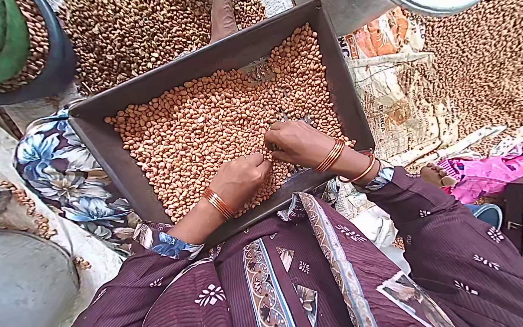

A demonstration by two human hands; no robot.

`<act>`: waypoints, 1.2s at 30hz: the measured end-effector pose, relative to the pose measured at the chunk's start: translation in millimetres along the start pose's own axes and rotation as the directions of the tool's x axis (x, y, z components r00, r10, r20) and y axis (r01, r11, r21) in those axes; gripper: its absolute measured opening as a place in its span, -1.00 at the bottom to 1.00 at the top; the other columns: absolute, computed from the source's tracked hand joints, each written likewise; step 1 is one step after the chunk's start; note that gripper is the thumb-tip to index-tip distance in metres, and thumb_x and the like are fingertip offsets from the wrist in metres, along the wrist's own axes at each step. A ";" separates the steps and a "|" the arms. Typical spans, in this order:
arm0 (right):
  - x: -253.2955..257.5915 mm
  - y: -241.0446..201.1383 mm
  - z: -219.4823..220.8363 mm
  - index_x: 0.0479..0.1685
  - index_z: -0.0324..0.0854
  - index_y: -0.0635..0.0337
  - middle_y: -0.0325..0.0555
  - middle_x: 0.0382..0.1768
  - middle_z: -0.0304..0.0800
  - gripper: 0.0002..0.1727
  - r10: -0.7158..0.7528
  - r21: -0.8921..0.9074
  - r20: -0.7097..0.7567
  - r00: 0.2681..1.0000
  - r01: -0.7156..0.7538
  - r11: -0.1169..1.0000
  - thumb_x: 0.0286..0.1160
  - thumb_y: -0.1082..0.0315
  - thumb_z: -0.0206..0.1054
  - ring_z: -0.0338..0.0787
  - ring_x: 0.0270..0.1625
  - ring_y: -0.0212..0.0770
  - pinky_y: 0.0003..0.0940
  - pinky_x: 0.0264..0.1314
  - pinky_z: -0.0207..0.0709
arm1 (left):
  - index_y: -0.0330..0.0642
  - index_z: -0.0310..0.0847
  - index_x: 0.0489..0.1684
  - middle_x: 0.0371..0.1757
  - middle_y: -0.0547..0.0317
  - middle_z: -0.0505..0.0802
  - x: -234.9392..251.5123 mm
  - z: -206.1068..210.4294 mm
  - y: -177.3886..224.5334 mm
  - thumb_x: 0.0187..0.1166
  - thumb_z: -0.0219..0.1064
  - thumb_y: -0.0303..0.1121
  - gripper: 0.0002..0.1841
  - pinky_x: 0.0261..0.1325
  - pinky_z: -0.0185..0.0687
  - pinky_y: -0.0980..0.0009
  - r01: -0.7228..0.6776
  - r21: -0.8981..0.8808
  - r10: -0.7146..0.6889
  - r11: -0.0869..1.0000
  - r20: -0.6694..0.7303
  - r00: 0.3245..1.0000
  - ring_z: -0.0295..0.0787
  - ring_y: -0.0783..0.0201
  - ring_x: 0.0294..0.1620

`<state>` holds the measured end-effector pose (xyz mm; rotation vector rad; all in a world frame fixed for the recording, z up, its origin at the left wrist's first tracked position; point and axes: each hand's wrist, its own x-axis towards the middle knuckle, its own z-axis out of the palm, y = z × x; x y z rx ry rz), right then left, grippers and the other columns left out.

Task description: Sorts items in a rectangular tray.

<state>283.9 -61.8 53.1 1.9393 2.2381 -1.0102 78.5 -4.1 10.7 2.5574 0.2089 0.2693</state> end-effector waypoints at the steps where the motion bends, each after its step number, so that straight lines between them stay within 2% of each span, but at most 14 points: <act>1: 0.1 0.1 -1.0 -0.15 0.72 0.29 0.11 -0.18 0.75 -0.88 0.004 0.007 0.012 1.000 -0.004 1.000 0.49 0.40 0.42 0.81 -0.12 0.10 0.01 -0.05 0.64 | -0.26 0.85 -0.10 -0.32 0.00 0.78 -0.4 -4.3 -4.0 0.60 0.32 -0.46 -0.84 -0.41 0.70 0.18 0.023 -0.117 -0.030 0.993 -0.054 0.998 0.79 0.07 -0.40; 4: -1.4 2.3 0.1 -0.19 0.70 0.30 0.10 -0.23 0.73 -0.87 0.017 0.025 0.010 1.000 -0.018 1.000 0.47 0.39 0.39 0.78 -0.18 0.08 0.02 -0.12 0.60 | -0.18 0.84 -0.08 -0.21 0.31 0.89 -3.5 -26.2 -11.1 0.67 0.28 -0.38 -0.82 -0.11 0.68 0.62 0.108 -0.631 -0.251 0.768 -0.142 0.958 0.75 0.56 -0.26; 7: -3.3 12.8 1.1 -0.25 0.74 0.25 0.04 -0.28 0.76 -0.88 -0.016 0.093 -0.023 1.000 0.018 0.995 0.36 0.39 0.37 0.79 -0.20 0.01 0.00 -0.15 0.60 | -0.02 0.71 -0.11 -0.52 0.51 0.65 -11.7 -37.4 -19.6 0.75 0.13 -0.26 -0.79 -0.61 0.29 0.72 0.093 -0.952 -0.344 0.293 -0.015 0.939 0.39 0.65 -0.65; 8: -4.0 18.2 -1.1 -0.26 0.77 0.21 -0.02 -0.29 0.78 -0.88 -0.019 0.155 -0.014 1.000 0.021 0.988 0.35 0.38 0.37 0.78 -0.20 -0.07 -0.04 -0.14 0.60 | -0.02 0.71 -0.10 -0.54 0.51 0.63 -15.8 -37.7 -23.3 0.79 0.08 -0.18 -0.73 -0.63 0.26 0.71 0.097 -0.967 -0.319 0.238 0.017 0.948 0.37 0.62 -0.66; 11: -11.3 30.5 -15.8 -0.24 0.78 0.07 -0.27 -0.32 0.80 -0.90 0.035 0.454 0.072 0.997 -0.064 0.888 0.38 0.36 0.37 0.75 -0.34 -0.40 -0.34 -0.23 0.64 | -0.10 0.78 -0.26 -0.41 0.46 0.72 -25.7 -34.4 -23.4 0.75 0.18 -0.20 -0.71 -0.48 0.41 0.73 0.140 -0.831 -0.286 0.539 -0.025 0.958 0.52 0.64 -0.51; 14: -21.7 31.9 -22.7 -0.23 0.71 0.08 -0.31 -0.39 0.82 -0.88 0.039 0.637 0.128 0.991 -0.112 0.763 0.38 0.38 0.28 0.77 -0.43 -0.46 -0.46 -0.32 0.70 | -0.16 0.91 -0.28 -0.37 0.27 0.82 -31.8 -25.7 -20.2 0.64 0.33 -0.25 -0.75 -0.22 0.60 0.57 0.053 -0.477 -0.123 0.877 -0.115 0.986 0.69 0.49 -0.32; 17: -27.9 31.2 -14.0 -0.16 0.81 0.10 -0.31 -0.29 0.84 -0.86 -0.095 0.482 0.069 0.993 0.050 0.875 0.49 0.38 0.34 0.74 -0.34 -0.49 -0.47 -0.24 0.65 | -0.17 0.89 0.00 -0.41 0.06 0.73 -37.2 -15.4 -16.7 0.67 0.29 -0.30 -0.75 -0.49 0.61 0.26 -0.004 -0.126 0.001 0.992 -0.022 1.000 0.71 0.13 -0.49; 19: -28.4 27.9 -3.4 -0.14 0.87 0.10 -0.20 -0.21 0.87 -0.81 -0.207 0.319 0.020 0.978 0.190 0.928 0.46 0.41 0.33 0.80 -0.17 -0.33 -0.32 -0.02 0.66 | -0.21 0.85 0.07 -0.38 -0.02 0.72 -39.4 -11.6 -12.3 0.68 0.28 -0.37 -0.77 -0.57 0.60 0.17 -0.023 0.000 0.023 1.000 0.026 0.999 0.74 0.01 -0.49; 22: -25.9 11.7 14.1 -0.17 0.86 0.17 -0.07 -0.23 0.83 -0.89 -0.270 0.244 -0.022 0.963 0.267 0.932 0.43 0.42 0.46 0.81 -0.16 -0.17 -0.23 -0.01 0.68 | -0.27 0.81 -0.03 -0.37 -0.05 0.71 -38.7 -8.0 -8.4 0.64 0.28 -0.44 -0.82 -0.61 0.57 0.17 -0.053 0.064 0.052 0.997 0.019 0.998 0.73 -0.02 -0.51; 27: -23.4 -7.8 28.2 -0.26 0.76 0.23 -0.01 -0.30 0.77 -0.95 -0.227 0.152 -0.059 0.972 0.233 0.960 0.43 0.43 0.46 0.80 -0.26 -0.08 -0.17 -0.20 0.65 | -0.20 0.89 -0.12 -0.32 0.11 0.84 -38.7 -23.6 -15.1 0.65 0.33 -0.31 -0.79 -0.20 0.68 0.42 0.093 -0.302 -0.130 0.949 -0.107 0.986 0.78 0.29 -0.30; 29: -22.7 -11.0 28.5 -0.32 0.73 0.23 -0.01 -0.35 0.73 -0.92 -0.204 0.119 -0.053 0.977 0.209 0.971 0.46 0.43 0.37 0.77 -0.31 -0.05 -0.15 -0.29 0.61 | -0.20 0.87 -0.14 -0.22 0.26 0.88 -43.9 -33.3 -18.9 0.64 0.32 -0.36 -0.82 -0.02 0.65 0.63 0.148 -0.573 -0.262 0.806 -0.121 0.958 0.76 0.55 -0.18; 33: -20.1 -8.7 27.2 -0.29 0.75 0.21 -0.03 -0.31 0.74 -0.91 -0.205 0.138 -0.020 0.979 0.206 0.969 0.47 0.39 0.38 0.78 -0.27 -0.07 -0.14 -0.23 0.64 | 0.00 0.67 -0.23 -0.55 0.49 0.65 -63.0 -41.6 -18.9 0.79 0.08 -0.16 -0.72 -0.65 0.30 0.75 0.158 -0.964 -0.386 0.214 0.066 0.920 0.40 0.64 -0.70; 34: -20.0 -7.5 26.8 -0.26 0.76 0.20 -0.04 -0.29 0.76 -0.91 -0.214 0.162 -0.013 0.977 0.213 0.964 0.45 0.38 0.42 0.79 -0.25 -0.09 -0.16 -0.19 0.65 | 0.01 0.67 -0.26 -0.55 0.47 0.66 -68.2 -41.9 -19.4 0.81 0.06 -0.10 -0.68 -0.68 0.28 0.75 0.171 -0.964 -0.382 0.201 0.083 0.920 0.38 0.64 -0.72; 36: -20.4 -8.1 26.5 -0.22 0.77 0.20 -0.06 -0.27 0.79 -0.88 -0.218 0.195 -0.019 0.976 0.218 0.956 0.45 0.33 0.46 0.80 -0.23 -0.12 -0.17 -0.15 0.66 | -0.10 0.71 -0.33 -0.51 0.43 0.69 -74.2 -41.8 -18.7 0.77 0.18 -0.20 -0.71 -0.55 0.37 0.75 0.186 -0.851 -0.373 0.490 -0.012 0.928 0.47 0.64 -0.61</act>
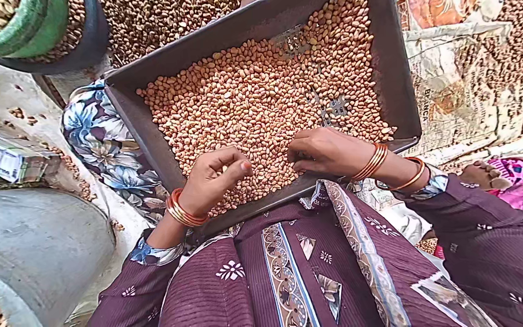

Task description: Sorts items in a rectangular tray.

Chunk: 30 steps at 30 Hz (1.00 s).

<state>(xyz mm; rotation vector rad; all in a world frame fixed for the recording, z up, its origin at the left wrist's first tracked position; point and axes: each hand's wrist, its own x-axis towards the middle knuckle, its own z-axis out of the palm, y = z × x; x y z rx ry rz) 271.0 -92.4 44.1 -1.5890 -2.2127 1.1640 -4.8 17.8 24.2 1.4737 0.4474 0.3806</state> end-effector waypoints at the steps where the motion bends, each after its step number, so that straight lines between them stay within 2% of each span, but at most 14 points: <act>1: 0.2 -1.0 1.8 -0.22 0.78 0.20 -0.06 -0.27 0.79 -0.87 0.001 0.004 -0.012 1.000 -0.001 1.000 0.45 0.31 0.47 0.81 -0.23 -0.12 -0.16 -0.16 0.66 | -0.21 0.79 -0.32 -0.45 0.35 0.74 -1.7 -0.5 -1.2 0.71 0.26 -0.28 -0.74 -0.41 0.46 0.73 -0.085 0.219 0.086 0.972 0.005 0.996 0.56 0.61 -0.49; 3: 0.7 -3.8 6.3 -0.25 0.77 0.19 -0.06 -0.27 0.79 -0.88 0.006 0.008 -0.033 0.999 -0.006 1.000 0.46 0.32 0.46 0.81 -0.23 -0.11 -0.16 -0.15 0.66 | -0.24 0.90 -0.23 -0.38 0.16 0.82 -4.3 0.4 -3.8 0.65 0.34 -0.30 -0.76 -0.21 0.61 0.58 -0.221 0.545 0.197 0.809 0.103 0.975 0.71 0.43 -0.34; 8: 3.1 -6.9 3.0 -0.32 0.70 0.15 -0.16 -0.41 0.69 -0.86 0.080 0.050 0.019 0.997 -0.081 0.995 0.42 0.27 0.37 0.69 -0.35 -0.21 -0.22 -0.28 0.51 | -0.22 0.83 0.14 -0.40 -0.03 0.74 -11.5 10.4 -17.4 0.69 0.27 -0.39 -0.75 -0.49 0.62 0.21 -0.368 0.781 0.215 0.505 0.298 0.930 0.74 0.03 -0.46; 10: 5.6 -11.5 -3.5 -0.31 0.67 0.10 -0.23 -0.46 0.65 -0.90 0.111 0.077 0.050 0.993 -0.114 0.990 0.37 0.29 0.33 0.64 -0.40 -0.29 -0.28 -0.35 0.46 | -0.26 0.81 0.12 -0.39 -0.07 0.73 -12.6 14.2 -20.0 0.68 0.24 -0.47 -0.76 -0.53 0.59 0.18 -0.371 0.812 0.234 0.450 0.294 0.927 0.73 -0.04 -0.45; 12: 7.1 -16.7 -5.7 -0.27 0.74 0.10 -0.24 -0.38 0.74 -0.90 0.056 0.116 0.028 0.998 -0.059 0.992 0.39 0.37 0.31 0.70 -0.34 -0.34 -0.35 -0.26 0.56 | -0.27 0.81 0.05 -0.40 -0.08 0.73 -11.7 17.0 -21.7 0.67 0.23 -0.49 -0.78 -0.56 0.58 0.18 -0.367 0.820 0.247 0.440 0.282 0.927 0.73 -0.05 -0.48; 14: 10.9 -23.5 -1.4 -0.21 0.81 0.11 -0.20 -0.26 0.79 -0.86 -0.024 0.136 -0.009 1.000 0.025 0.990 0.47 0.39 0.32 0.75 -0.21 -0.31 -0.34 -0.12 0.62 | -0.27 0.82 -0.01 -0.41 -0.05 0.75 -9.5 17.5 -20.5 0.68 0.26 -0.44 -0.80 -0.52 0.60 0.21 -0.341 0.799 0.252 0.495 0.243 0.937 0.75 0.00 -0.47; 17: 17.0 -34.5 10.9 -0.16 0.79 0.17 -0.10 -0.22 0.72 -0.84 -0.109 0.099 -0.030 0.994 0.112 0.989 0.48 0.27 0.46 0.76 -0.18 -0.19 -0.28 -0.15 0.63 | -0.30 0.85 -0.08 -0.29 0.10 0.86 -6.7 10.1 -9.8 0.62 0.30 -0.42 -0.80 -0.17 0.71 0.47 -0.212 0.553 0.203 0.806 0.079 0.976 0.78 0.35 -0.30; 18: 17.7 -37.3 14.7 -0.16 0.77 0.20 -0.04 -0.22 0.70 -0.83 -0.117 0.066 -0.024 0.993 0.118 0.991 0.46 0.28 0.48 0.75 -0.18 -0.13 -0.25 -0.15 0.62 | -0.29 0.80 -0.12 -0.30 0.21 0.84 -7.3 6.8 -6.4 0.62 0.26 -0.41 -0.81 -0.20 0.68 0.60 -0.149 0.375 0.152 0.915 0.023 0.988 0.73 0.50 -0.33; 19: 18.2 -39.2 19.1 -0.18 0.74 0.24 0.00 -0.24 0.68 -0.84 -0.120 0.026 -0.022 0.993 0.120 0.992 0.46 0.31 0.47 0.74 -0.20 -0.08 -0.22 -0.16 0.62 | -0.21 0.71 -0.14 -0.37 0.32 0.76 -9.5 4.1 -4.4 0.67 0.21 -0.33 -0.82 -0.37 0.54 0.69 -0.084 0.152 0.086 0.985 -0.006 0.996 0.61 0.58 -0.45; 21: 19.2 -41.4 23.3 -0.19 0.72 0.25 0.02 -0.25 0.67 -0.88 -0.099 -0.046 -0.008 0.995 0.099 0.994 0.51 0.36 0.41 0.75 -0.21 -0.04 -0.20 -0.18 0.64 | -0.03 0.68 -0.17 -0.50 0.47 0.66 -12.8 -0.8 -4.1 0.72 0.24 -0.04 -0.72 -0.62 0.34 0.74 0.015 -0.223 -0.008 0.975 0.031 0.999 0.43 0.64 -0.65; 22: 19.7 -42.4 23.9 -0.21 0.70 0.26 0.03 -0.27 0.66 -0.89 -0.085 -0.068 0.004 0.996 0.085 0.994 0.52 0.37 0.39 0.75 -0.23 -0.02 -0.18 -0.21 0.63 | -0.03 0.71 -0.19 -0.47 0.48 0.68 -13.6 -2.0 -4.5 0.72 0.24 0.01 -0.68 -0.62 0.34 0.74 0.020 -0.255 -0.007 0.967 0.053 0.999 0.43 0.65 -0.64; 25: 21.1 -47.1 22.7 -0.24 0.67 0.27 0.03 -0.31 0.64 -0.90 -0.044 -0.113 0.027 0.999 0.047 0.992 0.50 0.39 0.36 0.74 -0.29 0.00 -0.16 -0.31 0.59 | -0.25 0.82 -0.32 -0.35 0.33 0.78 -11.3 2.7 -5.2 0.70 0.25 -0.32 -0.73 -0.32 0.55 0.70 -0.130 0.107 0.125 0.986 0.053 0.991 0.62 0.60 -0.39; 27: 21.3 -46.4 22.0 -0.28 0.65 0.24 0.00 -0.36 0.62 -0.91 -0.032 -0.109 0.032 0.999 0.036 0.993 0.47 0.40 0.31 0.72 -0.34 -0.03 -0.17 -0.37 0.54 | -0.26 0.90 -0.19 -0.35 0.20 0.84 -8.7 7.2 -8.2 0.64 0.32 -0.37 -0.79 -0.19 0.60 0.59 -0.259 0.410 0.216 0.875 0.148 0.965 0.70 0.48 -0.32; 30: 20.5 -37.1 6.2 -0.29 0.67 0.13 -0.16 -0.41 0.67 -0.92 0.016 -0.003 0.065 0.998 -0.016 1.000 0.41 0.34 0.31 0.70 -0.35 -0.19 -0.21 -0.33 0.52 | -0.21 0.87 0.03 -0.43 0.06 0.75 -10.0 13.2 -18.3 0.64 0.30 -0.39 -0.78 -0.44 0.63 0.32 -0.402 0.693 0.255 0.598 0.311 0.916 0.73 0.15 -0.46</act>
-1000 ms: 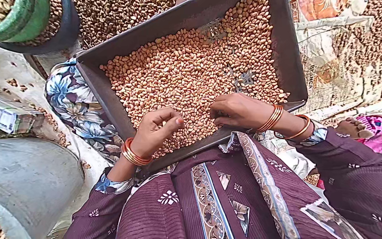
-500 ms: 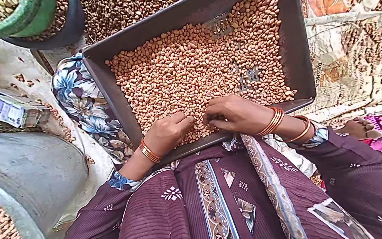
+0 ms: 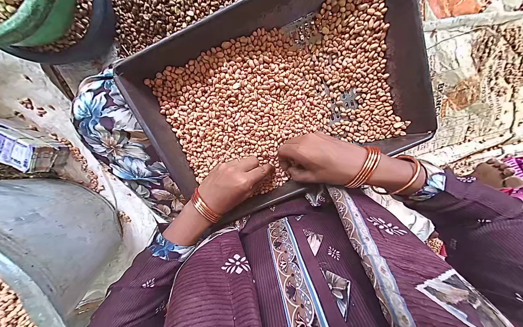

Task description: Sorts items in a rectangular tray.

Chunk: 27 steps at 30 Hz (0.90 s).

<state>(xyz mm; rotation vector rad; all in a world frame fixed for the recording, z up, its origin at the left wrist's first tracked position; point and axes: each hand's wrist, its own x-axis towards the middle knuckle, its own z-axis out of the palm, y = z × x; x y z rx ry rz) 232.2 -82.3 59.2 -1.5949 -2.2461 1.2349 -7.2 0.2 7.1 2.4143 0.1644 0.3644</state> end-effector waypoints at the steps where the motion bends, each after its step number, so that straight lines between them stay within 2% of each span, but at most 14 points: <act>1: -1.3 4.2 -10.6 -0.29 0.69 0.08 -0.25 -0.44 0.68 -0.92 0.038 0.073 0.006 0.999 -0.038 0.997 0.38 0.32 0.33 0.67 -0.38 -0.29 -0.27 -0.35 0.49 | -0.22 0.86 0.06 -0.44 0.03 0.73 -1.6 3.5 -0.3 0.65 0.28 -0.44 -0.77 -0.52 0.59 0.26 -0.022 0.065 0.021 0.998 0.010 1.000 0.72 0.08 -0.49; 3: -7.3 14.1 -32.1 -0.28 0.72 -0.01 -0.42 -0.50 0.68 -0.91 0.121 0.220 -0.007 0.993 -0.116 0.968 0.40 0.30 0.31 0.59 -0.50 -0.51 -0.47 -0.45 0.44 | -0.25 0.85 0.07 -0.42 -0.04 0.73 -3.7 7.4 0.7 0.65 0.24 -0.50 -0.75 -0.57 0.57 0.19 -0.023 0.129 0.023 0.991 0.003 1.000 0.73 -0.01 -0.49; 5: -15.1 23.8 -43.7 -0.25 0.74 -0.02 -0.45 -0.51 0.73 -0.86 0.169 0.291 -0.045 0.985 -0.149 0.945 0.48 0.29 0.24 0.66 -0.54 -0.59 -0.58 -0.48 0.58 | -0.24 0.84 0.03 -0.42 -0.03 0.73 -2.8 9.1 0.3 0.68 0.24 -0.46 -0.78 -0.56 0.57 0.20 0.003 0.116 0.000 0.993 -0.027 1.000 0.72 0.01 -0.49; 6: -18.2 27.2 -44.4 -0.21 0.76 -0.02 -0.45 -0.49 0.75 -0.85 0.175 0.272 -0.046 0.984 -0.156 0.949 0.51 0.27 0.25 0.68 -0.53 -0.59 -0.57 -0.45 0.60 | -0.23 0.85 -0.01 -0.41 0.01 0.75 -1.0 7.6 0.0 0.69 0.27 -0.40 -0.79 -0.48 0.61 0.26 0.034 0.062 -0.031 0.997 -0.052 0.998 0.73 0.09 -0.46; 8: -22.4 32.8 -35.2 -0.14 0.81 0.00 -0.37 -0.35 0.80 -0.83 0.117 0.174 -0.035 0.993 -0.109 0.979 0.55 0.20 0.33 0.72 -0.36 -0.49 -0.45 -0.26 0.61 | -0.28 0.87 -0.07 -0.34 0.12 0.83 3.8 -2.2 3.3 0.66 0.30 -0.40 -0.79 -0.30 0.64 0.50 0.129 -0.230 -0.158 0.965 -0.114 0.981 0.71 0.36 -0.40; 9: -23.2 35.3 -28.2 -0.11 0.82 0.03 -0.29 -0.26 0.84 -0.82 0.067 0.124 -0.031 0.997 -0.063 0.990 0.53 0.19 0.37 0.78 -0.22 -0.39 -0.34 -0.11 0.64 | -0.31 0.83 -0.12 -0.35 0.20 0.82 6.0 -7.2 5.0 0.65 0.25 -0.43 -0.79 -0.35 0.57 0.64 0.164 -0.443 -0.243 0.881 -0.127 0.962 0.63 0.51 -0.45; 11: -22.9 35.4 -14.8 -0.13 0.82 0.08 -0.18 -0.19 0.85 -0.87 0.019 0.074 -0.034 0.999 -0.017 0.997 0.46 0.29 0.45 0.82 -0.11 -0.24 -0.21 0.03 0.68 | -0.12 0.67 -0.21 -0.50 0.44 0.68 6.6 -12.6 8.3 0.78 0.08 -0.24 -0.73 -0.60 0.31 0.77 0.199 -0.805 -0.387 0.559 -0.041 0.921 0.42 0.67 -0.64; 12: -22.3 33.7 -8.7 -0.16 0.81 0.11 -0.14 -0.21 0.84 -0.89 0.016 0.058 -0.047 0.999 -0.013 0.998 0.43 0.33 0.48 0.82 -0.11 -0.18 -0.17 0.01 0.68 | -0.04 0.66 -0.26 -0.53 0.50 0.67 5.9 -14.3 8.3 0.80 0.06 -0.10 -0.67 -0.64 0.26 0.77 0.202 -0.883 -0.402 0.423 0.017 0.915 0.40 0.68 -0.67; 13: -21.5 30.9 -4.2 -0.20 0.80 0.13 -0.11 -0.23 0.82 -0.91 0.027 0.040 -0.061 0.998 -0.025 0.999 0.42 0.35 0.49 0.82 -0.15 -0.14 -0.13 -0.05 0.68 | -0.04 0.66 -0.31 -0.53 0.51 0.67 5.2 -15.1 7.4 0.81 0.06 -0.05 -0.63 -0.63 0.27 0.76 0.206 -0.894 -0.383 0.397 0.043 0.923 0.41 0.68 -0.66; 16: -19.4 21.6 -0.2 -0.28 0.76 0.15 -0.08 -0.29 0.73 -0.90 0.093 -0.028 -0.074 0.993 -0.095 0.995 0.46 0.33 0.42 0.78 -0.24 -0.09 -0.12 -0.21 0.62 | -0.25 0.78 -0.40 -0.44 0.33 0.74 5.0 -13.5 5.0 0.71 0.22 -0.27 -0.68 -0.37 0.51 0.68 0.138 -0.657 -0.182 0.741 0.002 0.983 0.59 0.59 -0.43; 19: -19.7 17.4 -2.0 -0.32 0.70 0.17 -0.08 -0.33 0.69 -0.87 0.150 -0.067 -0.047 0.988 -0.153 0.986 0.46 0.31 0.34 0.74 -0.29 -0.10 -0.14 -0.27 0.57 | -0.19 0.92 -0.15 -0.40 0.18 0.82 2.5 -4.5 7.1 0.66 0.33 -0.28 -0.76 -0.23 0.63 0.52 0.008 -0.339 0.009 0.941 0.049 0.999 0.71 0.38 -0.35; 23: -17.4 11.7 -8.1 -0.29 0.70 0.12 -0.17 -0.35 0.72 -0.92 0.069 -0.003 -0.015 0.998 -0.069 0.998 0.45 0.38 0.30 0.74 -0.27 -0.22 -0.24 -0.23 0.56 | -0.16 0.84 0.09 -0.39 0.04 0.73 -2.8 7.2 13.8 0.70 0.22 -0.41 -0.75 -0.55 0.58 0.27 -0.092 0.015 0.090 0.996 0.111 0.990 0.72 0.09 -0.48; 25: -13.5 5.5 -4.8 -0.24 0.78 0.11 -0.18 -0.26 0.78 -0.89 -0.023 0.047 -0.004 1.000 0.024 0.999 0.48 0.37 0.33 0.77 -0.20 -0.26 -0.29 -0.15 0.62 | -0.24 0.82 -0.02 -0.36 -0.02 0.75 -2.4 9.2 17.0 0.65 0.20 -0.50 -0.78 -0.58 0.59 0.24 -0.117 0.091 0.109 0.989 0.086 0.990 0.75 0.02 -0.47; 27: -8.5 -0.4 3.4 -0.22 0.83 0.13 -0.14 -0.25 0.79 -0.89 -0.085 0.062 0.002 0.996 0.085 0.994 0.49 0.32 0.42 0.79 -0.18 -0.21 -0.27 -0.12 0.64 | -0.27 0.82 -0.12 -0.38 -0.01 0.75 -2.9 9.7 16.1 0.67 0.23 -0.47 -0.81 -0.51 0.63 0.27 -0.081 0.057 0.079 0.995 0.035 0.996 0.76 0.05 -0.44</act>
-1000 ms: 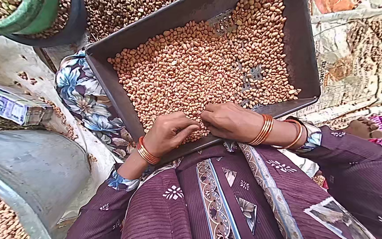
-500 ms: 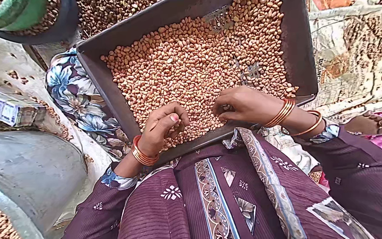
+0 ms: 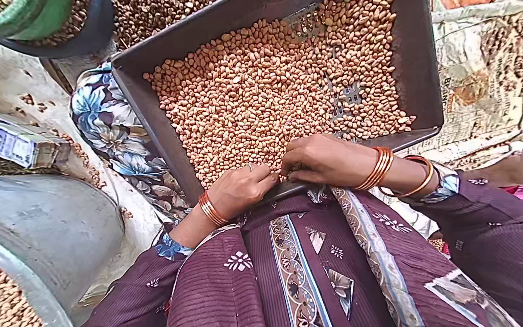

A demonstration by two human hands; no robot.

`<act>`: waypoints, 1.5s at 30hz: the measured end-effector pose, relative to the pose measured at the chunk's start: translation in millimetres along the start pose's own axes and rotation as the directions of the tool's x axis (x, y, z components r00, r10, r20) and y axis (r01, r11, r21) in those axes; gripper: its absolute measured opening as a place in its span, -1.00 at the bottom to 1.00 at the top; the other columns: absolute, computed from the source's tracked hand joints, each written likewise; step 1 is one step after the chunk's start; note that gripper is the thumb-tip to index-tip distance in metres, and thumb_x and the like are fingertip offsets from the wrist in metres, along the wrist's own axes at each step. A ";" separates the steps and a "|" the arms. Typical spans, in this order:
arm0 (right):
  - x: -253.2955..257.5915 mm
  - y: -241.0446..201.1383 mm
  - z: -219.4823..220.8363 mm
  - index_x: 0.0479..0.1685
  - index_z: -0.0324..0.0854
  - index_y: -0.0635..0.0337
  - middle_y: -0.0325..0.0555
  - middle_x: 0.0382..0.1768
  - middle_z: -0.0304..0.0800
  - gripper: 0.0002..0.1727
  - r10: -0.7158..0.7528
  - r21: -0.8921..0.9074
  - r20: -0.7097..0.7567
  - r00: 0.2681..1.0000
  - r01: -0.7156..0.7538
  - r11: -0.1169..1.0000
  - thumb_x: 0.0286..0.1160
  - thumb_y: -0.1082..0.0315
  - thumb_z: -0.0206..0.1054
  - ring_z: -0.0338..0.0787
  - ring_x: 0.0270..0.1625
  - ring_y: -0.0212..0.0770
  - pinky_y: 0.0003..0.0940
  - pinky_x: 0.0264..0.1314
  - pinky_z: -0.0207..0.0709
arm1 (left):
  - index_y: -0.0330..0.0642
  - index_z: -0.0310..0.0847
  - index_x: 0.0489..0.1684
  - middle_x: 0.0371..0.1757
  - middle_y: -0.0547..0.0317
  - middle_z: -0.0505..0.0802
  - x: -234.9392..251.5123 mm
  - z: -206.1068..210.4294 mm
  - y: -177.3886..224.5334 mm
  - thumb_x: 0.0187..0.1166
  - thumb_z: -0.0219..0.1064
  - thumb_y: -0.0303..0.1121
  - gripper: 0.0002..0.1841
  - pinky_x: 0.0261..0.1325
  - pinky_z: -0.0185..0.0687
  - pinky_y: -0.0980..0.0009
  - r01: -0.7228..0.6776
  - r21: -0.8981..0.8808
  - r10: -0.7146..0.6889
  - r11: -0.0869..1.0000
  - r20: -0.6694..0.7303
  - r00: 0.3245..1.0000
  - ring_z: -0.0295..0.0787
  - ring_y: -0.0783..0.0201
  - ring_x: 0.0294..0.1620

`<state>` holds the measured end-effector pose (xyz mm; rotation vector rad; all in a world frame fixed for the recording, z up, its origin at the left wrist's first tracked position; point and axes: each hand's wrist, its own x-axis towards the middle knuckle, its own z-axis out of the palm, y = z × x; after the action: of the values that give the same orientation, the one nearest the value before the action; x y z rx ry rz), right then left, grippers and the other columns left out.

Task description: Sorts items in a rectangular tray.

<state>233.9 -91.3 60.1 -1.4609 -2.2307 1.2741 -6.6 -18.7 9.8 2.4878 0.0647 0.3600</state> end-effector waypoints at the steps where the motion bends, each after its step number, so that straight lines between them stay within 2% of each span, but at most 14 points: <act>1: 2.8 -1.7 3.7 -0.24 0.82 0.14 -0.11 -0.26 0.78 -0.89 -0.013 -0.013 0.001 1.000 0.013 1.000 0.48 0.31 0.46 0.79 -0.19 -0.18 -0.25 -0.12 0.65 | -0.26 0.83 -0.16 -0.38 0.05 0.77 -0.1 -2.8 -1.1 0.68 0.27 -0.42 -0.81 -0.41 0.66 0.33 0.055 -0.095 -0.059 0.994 -0.042 0.997 0.75 0.14 -0.40; 3: 5.8 -2.7 10.0 -0.28 0.80 0.18 -0.06 -0.29 0.75 -0.89 -0.020 -0.051 -0.003 1.000 0.020 0.999 0.49 0.32 0.45 0.78 -0.23 -0.12 -0.20 -0.19 0.63 | -0.31 0.85 -0.18 -0.35 0.17 0.80 -1.3 -15.4 -0.9 0.63 0.33 -0.42 -0.82 -0.26 0.61 0.58 0.196 -0.452 -0.273 0.870 -0.111 0.956 0.67 0.44 -0.38; 6: 6.5 -7.5 11.7 -0.32 0.76 0.21 -0.02 -0.30 0.73 -0.86 0.019 -0.139 0.020 1.000 -0.016 0.990 0.54 0.37 0.38 0.78 -0.25 -0.06 -0.15 -0.25 0.62 | -0.24 0.76 -0.14 -0.31 0.43 0.78 -9.6 -38.1 -1.5 0.66 0.30 -0.45 -0.88 -0.48 0.43 0.78 0.252 -0.790 -0.506 0.559 -0.084 0.859 0.49 0.71 -0.53; 8: 7.0 -12.4 10.9 -0.33 0.70 0.25 0.02 -0.32 0.69 -0.86 0.066 -0.216 0.037 0.997 -0.057 0.975 0.57 0.41 0.32 0.77 -0.28 0.00 -0.13 -0.32 0.59 | -0.29 0.80 -0.16 -0.32 0.36 0.76 -19.2 -47.5 -7.3 0.64 0.32 -0.44 -0.86 -0.40 0.47 0.76 0.266 -0.704 -0.473 0.659 -0.112 0.874 0.54 0.66 -0.46; 11: 9.7 -17.2 8.0 -0.29 0.64 0.28 0.06 -0.29 0.67 -0.90 0.133 -0.281 0.094 0.987 -0.102 0.954 0.53 0.45 0.29 0.78 -0.27 0.03 -0.12 -0.33 0.60 | -0.23 0.90 -0.12 -0.29 0.21 0.85 -32.0 -49.9 -10.6 0.63 0.36 -0.37 -0.81 -0.11 0.61 0.60 0.274 -0.371 -0.323 0.887 -0.074 0.944 0.70 0.48 -0.25; 15: 13.6 -14.2 2.5 -0.35 0.61 0.22 -0.02 -0.34 0.64 -0.92 0.152 -0.275 0.136 0.979 -0.110 0.955 0.44 0.41 0.33 0.74 -0.32 -0.04 -0.15 -0.35 0.55 | -0.19 0.87 0.10 -0.41 0.09 0.77 -43.4 -30.8 -6.0 0.67 0.30 -0.30 -0.73 -0.38 0.62 0.35 0.237 -0.087 -0.235 0.968 0.029 0.971 0.71 0.19 -0.44; 18: 17.4 -6.4 -3.5 -0.37 0.63 0.13 -0.16 -0.44 0.62 -0.94 0.124 -0.149 0.172 0.977 -0.099 0.984 0.37 0.37 0.35 0.69 -0.39 -0.17 -0.18 -0.39 0.50 | -0.20 0.83 0.16 -0.41 0.03 0.73 -44.0 -22.1 -0.6 0.70 0.26 -0.33 -0.73 -0.47 0.62 0.24 0.238 0.030 -0.239 0.971 0.045 0.970 0.72 0.08 -0.48; 21: 26.9 4.1 -21.4 -0.38 0.69 -0.01 -0.40 -0.56 0.64 -0.97 0.130 0.152 0.243 0.961 -0.170 0.974 0.36 0.30 0.40 0.59 -0.53 -0.47 -0.44 -0.50 0.42 | -0.22 0.82 0.13 -0.39 0.01 0.74 -41.2 -17.2 0.9 0.72 0.26 -0.33 -0.74 -0.48 0.65 0.22 0.233 0.068 -0.236 0.970 0.048 0.971 0.75 0.05 -0.45; 24: 34.0 3.4 -31.8 -0.33 0.64 0.03 -0.39 -0.61 0.63 -0.92 0.155 0.379 0.231 0.961 -0.235 0.895 0.46 0.34 0.26 0.59 -0.63 -0.53 -0.54 -0.59 0.47 | -0.24 0.82 0.05 -0.38 0.01 0.77 -39.1 -14.2 0.8 0.70 0.27 -0.34 -0.77 -0.45 0.66 0.22 0.231 0.067 -0.233 0.971 0.024 0.972 0.77 0.04 -0.42; 26: 37.2 -2.1 -22.0 -0.31 0.67 -0.02 -0.43 -0.55 0.62 -0.91 0.147 0.258 0.136 0.980 -0.178 0.950 0.41 0.27 0.27 0.56 -0.54 -0.54 -0.50 -0.49 0.40 | -0.25 0.83 0.05 -0.38 0.01 0.77 -37.2 -14.3 2.0 0.70 0.27 -0.30 -0.74 -0.44 0.67 0.23 0.241 0.049 -0.242 0.969 0.016 0.970 0.77 0.06 -0.43; 29: 39.9 -9.4 3.2 -0.25 0.77 0.12 -0.19 -0.31 0.75 -0.89 0.024 0.052 0.014 1.000 -0.025 0.998 0.46 0.29 0.41 0.73 -0.29 -0.27 -0.27 -0.22 0.58 | -0.30 0.82 0.06 -0.38 -0.01 0.75 -35.2 -10.0 7.0 0.71 0.27 -0.25 -0.69 -0.44 0.68 0.24 0.271 0.017 -0.271 0.962 0.005 0.963 0.76 0.07 -0.45; 33: 38.7 -20.1 22.5 -0.27 0.75 0.23 0.02 -0.26 0.72 -0.92 -0.007 -0.108 -0.035 0.999 0.003 0.994 0.45 0.39 0.44 0.79 -0.27 -0.02 -0.12 -0.28 0.62 | -0.32 0.83 0.04 -0.40 -0.02 0.75 -35.6 -3.3 12.3 0.68 0.29 -0.30 -0.72 -0.43 0.68 0.24 0.322 0.017 -0.321 0.947 -0.029 0.946 0.76 0.06 -0.45; 41: 43.4 -32.2 18.8 -0.28 0.66 0.24 0.00 -0.30 0.66 -0.87 0.098 -0.196 0.048 0.994 -0.087 0.977 0.57 0.37 0.30 0.75 -0.28 -0.03 -0.15 -0.31 0.55 | -0.32 0.83 -0.07 -0.40 -0.03 0.74 -33.9 -2.6 8.0 0.67 0.28 -0.37 -0.77 -0.43 0.68 0.24 0.298 0.032 -0.297 0.954 -0.033 0.954 0.77 0.05 -0.43; 45: 44.3 -28.3 19.7 -0.32 0.63 0.20 -0.06 -0.37 0.64 -0.90 0.088 -0.163 0.036 0.996 -0.081 0.983 0.50 0.39 0.27 0.72 -0.34 -0.08 -0.17 -0.36 0.52 | -0.31 0.83 -0.11 -0.39 -0.02 0.76 -34.0 -2.3 7.5 0.66 0.29 -0.39 -0.79 -0.41 0.69 0.24 0.303 0.009 -0.303 0.953 -0.047 0.952 0.77 0.06 -0.42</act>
<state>182.1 -70.0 56.4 -1.6148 -2.3731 1.1829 -40.2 -27.8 7.8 2.4349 0.4644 0.2845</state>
